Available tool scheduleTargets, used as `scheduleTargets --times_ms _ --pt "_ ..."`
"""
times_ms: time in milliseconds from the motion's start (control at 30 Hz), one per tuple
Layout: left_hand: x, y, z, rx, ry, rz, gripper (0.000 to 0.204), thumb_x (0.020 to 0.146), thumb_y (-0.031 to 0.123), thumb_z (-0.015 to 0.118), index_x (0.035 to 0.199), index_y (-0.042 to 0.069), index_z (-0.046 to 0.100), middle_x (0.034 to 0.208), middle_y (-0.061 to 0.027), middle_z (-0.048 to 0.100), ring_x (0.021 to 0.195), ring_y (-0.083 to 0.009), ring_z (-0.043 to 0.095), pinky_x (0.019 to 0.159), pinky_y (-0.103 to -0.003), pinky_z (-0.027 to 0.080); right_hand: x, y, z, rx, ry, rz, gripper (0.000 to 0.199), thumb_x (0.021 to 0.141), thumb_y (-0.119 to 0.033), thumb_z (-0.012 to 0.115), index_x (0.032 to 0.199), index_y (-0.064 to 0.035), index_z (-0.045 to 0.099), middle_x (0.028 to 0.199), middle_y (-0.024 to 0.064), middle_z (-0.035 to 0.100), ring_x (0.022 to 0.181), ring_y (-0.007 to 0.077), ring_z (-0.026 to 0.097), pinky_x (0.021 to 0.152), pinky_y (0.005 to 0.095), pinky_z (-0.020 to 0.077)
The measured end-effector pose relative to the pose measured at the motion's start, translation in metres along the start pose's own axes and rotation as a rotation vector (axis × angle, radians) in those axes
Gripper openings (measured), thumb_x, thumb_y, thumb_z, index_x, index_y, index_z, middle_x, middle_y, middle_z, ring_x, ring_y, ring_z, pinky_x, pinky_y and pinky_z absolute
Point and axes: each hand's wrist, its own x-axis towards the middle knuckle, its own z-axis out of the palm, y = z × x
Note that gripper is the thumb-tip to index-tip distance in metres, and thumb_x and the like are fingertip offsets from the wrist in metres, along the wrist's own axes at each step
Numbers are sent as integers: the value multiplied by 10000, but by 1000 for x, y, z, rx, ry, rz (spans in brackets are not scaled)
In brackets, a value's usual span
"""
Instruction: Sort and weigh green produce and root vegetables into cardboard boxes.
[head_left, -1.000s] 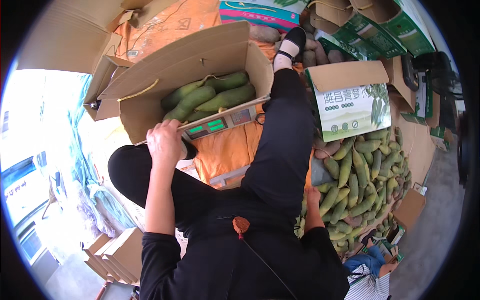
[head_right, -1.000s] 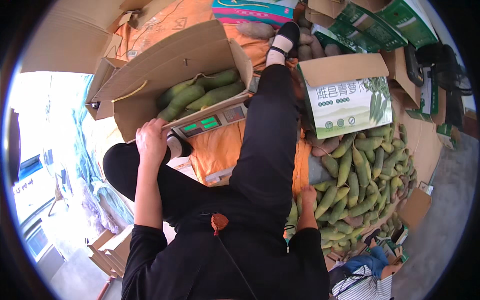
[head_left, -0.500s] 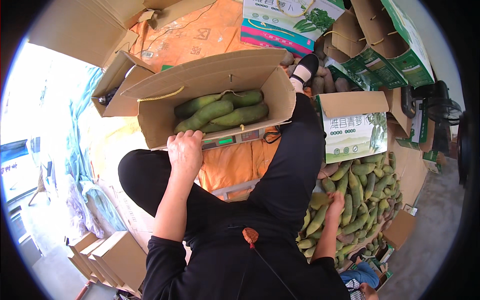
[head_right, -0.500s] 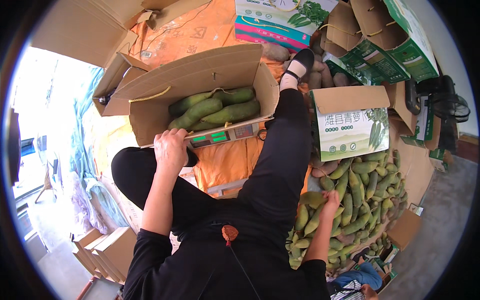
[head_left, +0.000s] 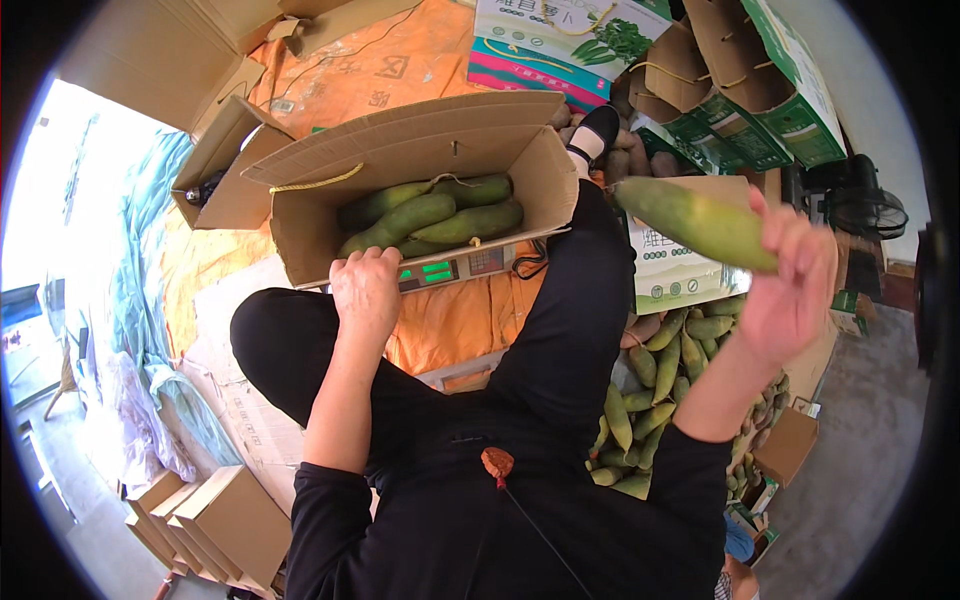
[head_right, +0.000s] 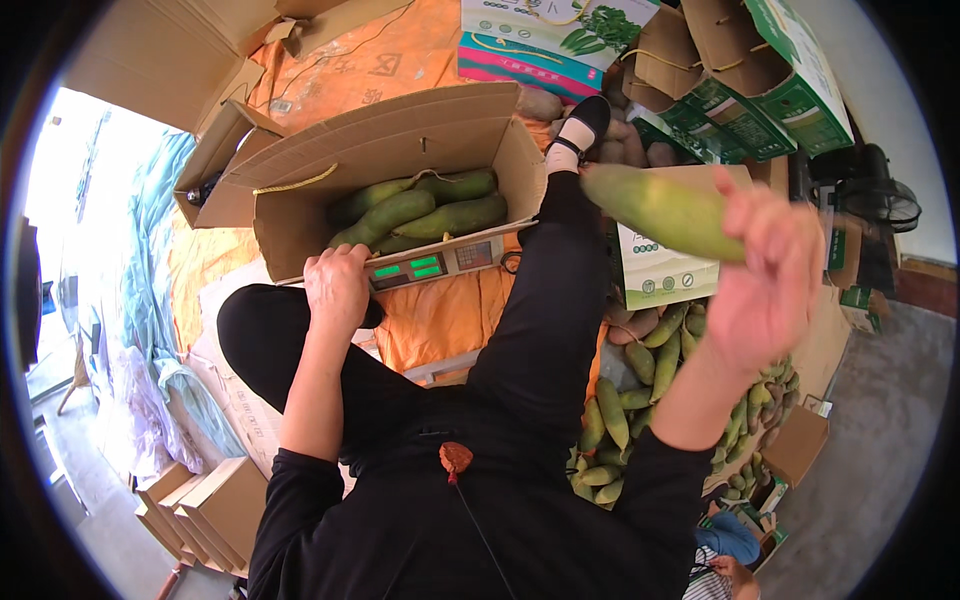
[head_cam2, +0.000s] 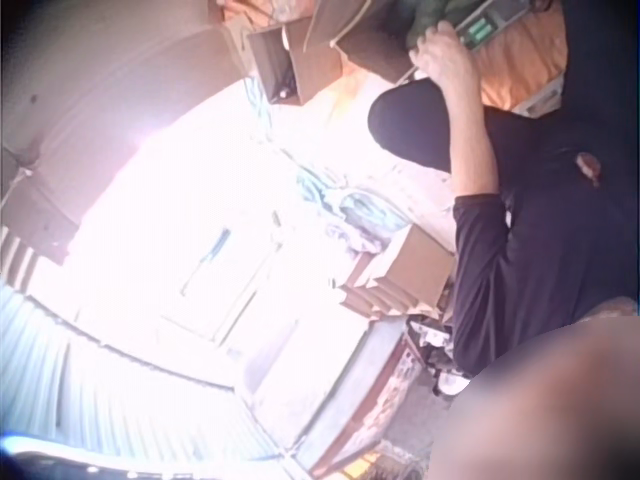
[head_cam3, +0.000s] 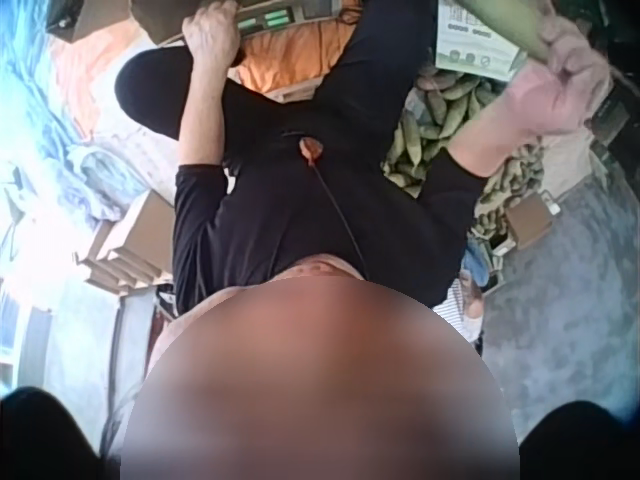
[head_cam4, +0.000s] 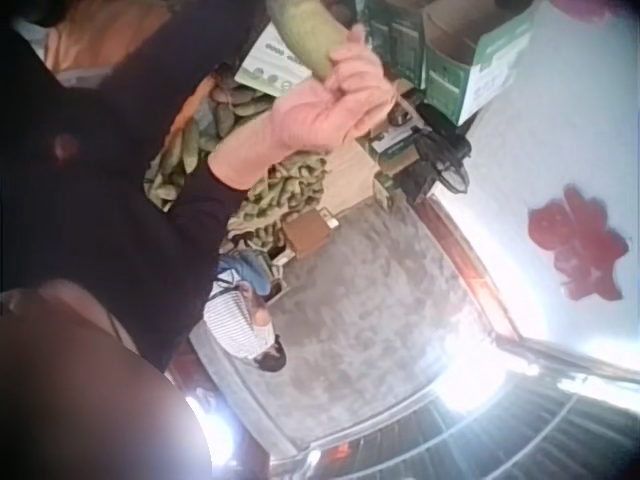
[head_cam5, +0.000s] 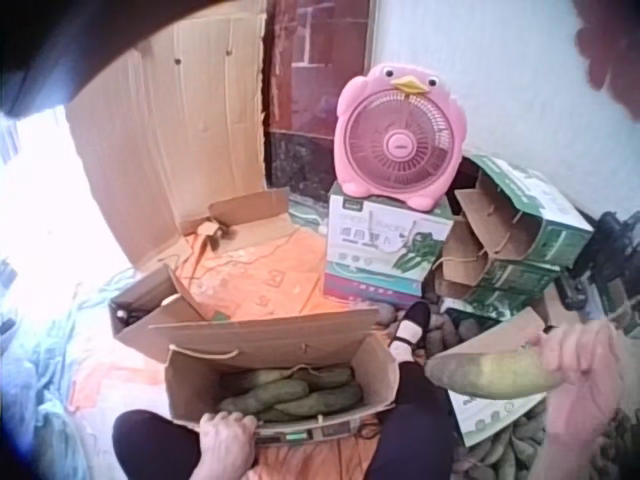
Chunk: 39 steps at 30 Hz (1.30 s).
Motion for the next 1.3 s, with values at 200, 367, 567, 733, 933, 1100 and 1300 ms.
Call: scheduleTargets --times_ms 200,367,567,733,933,1100,1300 --pt "0 1 0 -20 9 1 99 710 75 641 805 96 622 758 -64 605 794 -262 595 692 -395 424 35 78 69 224 -329 75 147 913 -100 434 816 -3 484 706 39 488 681 141 497 872 374 450" --pt "2 5 -4 -1 -9 14 114 703 61 637 809 98 620 770 -63 605 797 -258 593 691 -392 425 37 123 132 -163 -678 297 155 871 -139 487 775 -26 533 731 43 570 672 130 526 601 291 406" --pt "1 2 2 27 8 26 59 734 100 610 788 118 626 770 -44 618 789 -235 599 688 -379 424 23 125 124 -513 -665 114 201 886 -159 553 1025 -29 616 947 85 646 907 187 613 805 289 463" --pt "5 7 0 41 -15 30 60 735 109 624 793 106 612 796 -57 622 824 -253 600 718 -393 433 -11 107 24 -227 -250 286 152 893 -79 553 997 17 609 913 47 643 877 102 598 786 242 470" --pt "4 12 -7 52 -54 29 103 742 128 651 836 93 628 838 -69 629 846 -265 599 731 -406 437 -111 115 -104 -468 268 689 182 916 -133 528 1024 -11 609 895 46 648 830 117 603 759 239 455" --pt "3 12 -6 27 -38 35 120 758 116 640 869 73 625 842 -83 631 846 -281 598 724 -411 434 -267 165 -178 -725 348 982 137 857 -95 559 918 13 617 745 45 619 686 102 562 630 256 458" --pt "5 13 0 -14 -64 42 124 775 126 626 876 55 611 838 -115 621 835 -313 587 720 -422 429 -429 168 -203 -1253 95 1283 222 788 -173 605 978 -60 633 852 130 665 830 300 645 752 358 493"
